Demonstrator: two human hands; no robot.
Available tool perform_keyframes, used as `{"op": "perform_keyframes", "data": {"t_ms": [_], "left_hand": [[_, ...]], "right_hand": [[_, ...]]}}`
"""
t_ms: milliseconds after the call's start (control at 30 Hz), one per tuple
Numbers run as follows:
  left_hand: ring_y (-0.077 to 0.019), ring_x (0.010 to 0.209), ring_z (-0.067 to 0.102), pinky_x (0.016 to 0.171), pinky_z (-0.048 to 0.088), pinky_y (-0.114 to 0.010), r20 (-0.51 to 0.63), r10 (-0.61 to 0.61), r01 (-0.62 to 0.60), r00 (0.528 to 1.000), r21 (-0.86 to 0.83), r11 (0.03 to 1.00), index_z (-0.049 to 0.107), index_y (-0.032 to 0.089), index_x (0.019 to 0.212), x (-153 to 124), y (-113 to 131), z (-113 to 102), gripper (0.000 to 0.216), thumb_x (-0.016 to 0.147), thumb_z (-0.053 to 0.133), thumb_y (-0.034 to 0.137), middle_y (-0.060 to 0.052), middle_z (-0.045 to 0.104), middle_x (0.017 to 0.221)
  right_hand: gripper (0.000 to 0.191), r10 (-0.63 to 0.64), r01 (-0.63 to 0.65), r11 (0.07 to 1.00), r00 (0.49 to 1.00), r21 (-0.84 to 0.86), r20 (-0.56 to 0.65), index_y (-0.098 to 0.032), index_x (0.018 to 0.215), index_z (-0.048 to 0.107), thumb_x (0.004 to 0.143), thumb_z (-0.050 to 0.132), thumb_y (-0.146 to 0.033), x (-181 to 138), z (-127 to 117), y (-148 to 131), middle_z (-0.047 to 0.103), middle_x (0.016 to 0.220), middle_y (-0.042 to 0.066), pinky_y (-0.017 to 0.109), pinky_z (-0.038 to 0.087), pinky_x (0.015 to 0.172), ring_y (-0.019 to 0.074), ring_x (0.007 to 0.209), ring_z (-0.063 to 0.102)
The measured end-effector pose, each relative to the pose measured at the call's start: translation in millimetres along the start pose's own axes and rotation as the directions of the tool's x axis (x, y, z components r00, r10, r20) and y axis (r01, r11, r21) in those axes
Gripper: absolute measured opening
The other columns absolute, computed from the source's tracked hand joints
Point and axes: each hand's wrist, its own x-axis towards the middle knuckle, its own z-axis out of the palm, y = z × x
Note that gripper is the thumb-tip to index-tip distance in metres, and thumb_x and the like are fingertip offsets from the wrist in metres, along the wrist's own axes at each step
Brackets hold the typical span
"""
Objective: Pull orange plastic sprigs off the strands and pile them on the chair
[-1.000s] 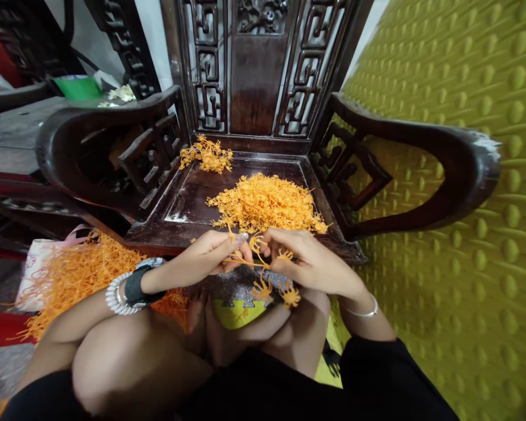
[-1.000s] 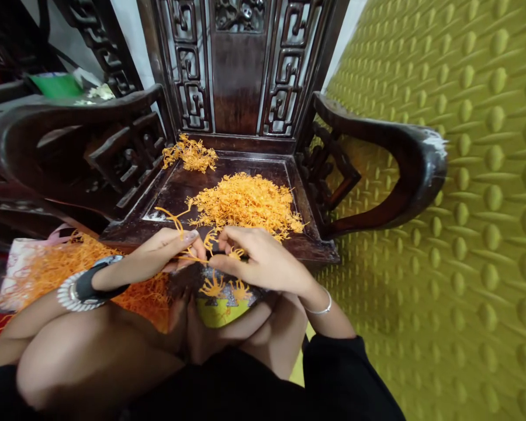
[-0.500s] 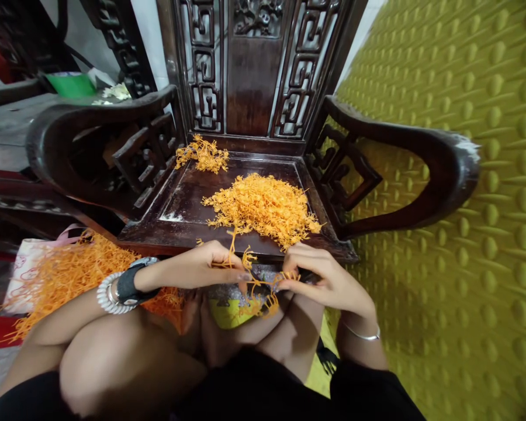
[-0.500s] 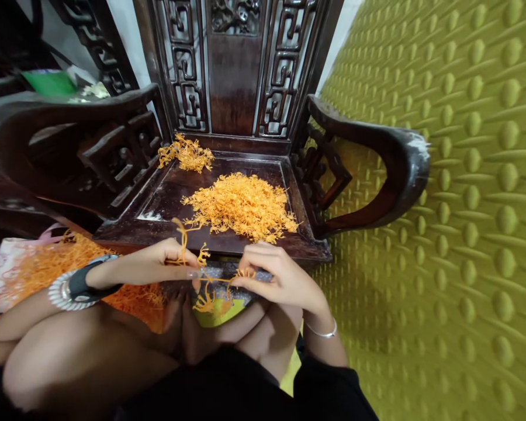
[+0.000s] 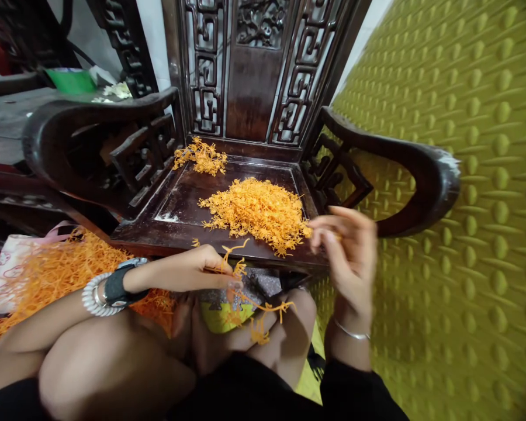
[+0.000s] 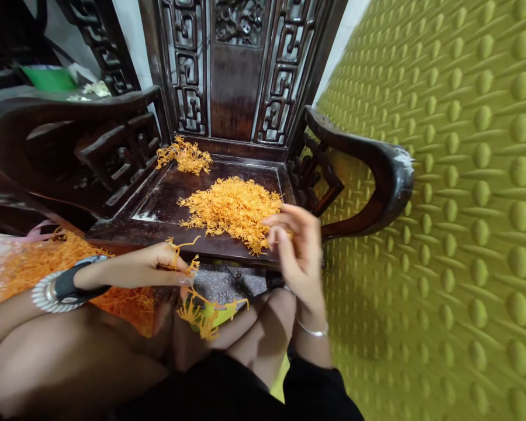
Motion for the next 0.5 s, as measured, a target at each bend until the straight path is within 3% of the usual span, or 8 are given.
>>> {"op": "perform_keyframes", "data": {"t_ms": [100, 233, 367, 500], "left_hand": [[-0.0114, 0.067, 0.061, 0.065, 0.046, -0.021, 0.001, 0.005, -0.005, 1.000, -0.025, 1.000, 0.075, 0.016, 0.094, 2, 6, 0, 0.033, 0.092, 0.051, 0.038, -0.006, 0.073, 0.081], [-0.0115, 0.066, 0.059, 0.065, 0.045, -0.022, -0.011, 0.033, -0.033, 0.999, -0.025, 0.999, 0.075, 0.014, 0.094, 3, 4, 0, 0.032, 0.091, 0.052, 0.036, -0.006, 0.071, 0.078], [-0.0092, 0.063, 0.053, 0.060, 0.040, -0.020, -0.045, 0.029, -0.029, 0.999, -0.007, 1.000, 0.074, 0.013, 0.088, 2, -1, 0, 0.033, 0.092, 0.051, 0.036, -0.004, 0.068, 0.075], [-0.0076, 0.054, 0.044, 0.050, 0.033, -0.020, -0.022, 0.014, -0.014, 1.000, -0.007, 1.000, 0.075, 0.014, 0.090, 1, -5, 1, 0.035, 0.091, 0.052, 0.040, 0.000, 0.061, 0.062]], "right_hand": [[0.019, 0.053, -0.058, 0.998, 0.945, 0.004, 0.322, -0.023, 0.105, 0.059, 0.095, 0.044, -0.028, 12, 34, 14, 0.057, 0.088, 0.003, 0.031, 0.042, 0.075, 0.0148, 0.083, 0.054], [0.036, 0.025, -0.141, 0.981, 0.768, 0.131, 0.640, -0.018, 0.089, 0.055, 0.094, 0.040, -0.050, 15, 54, 18, 0.051, 0.075, 0.000, 0.027, 0.037, 0.062, 0.0119, 0.068, 0.046], [0.036, -0.034, -0.149, 0.974, 0.649, 0.170, 0.760, -0.018, 0.074, 0.049, 0.087, 0.052, -0.051, 8, 63, 14, 0.041, 0.065, -0.004, 0.026, 0.030, 0.056, 0.0089, 0.059, 0.036], [0.032, -0.006, -0.217, 0.958, 0.638, 0.187, 0.770, -0.017, 0.069, 0.049, 0.088, 0.056, -0.042, 3, 73, 8, 0.041, 0.060, -0.005, 0.025, 0.028, 0.053, 0.0077, 0.056, 0.034]]}}
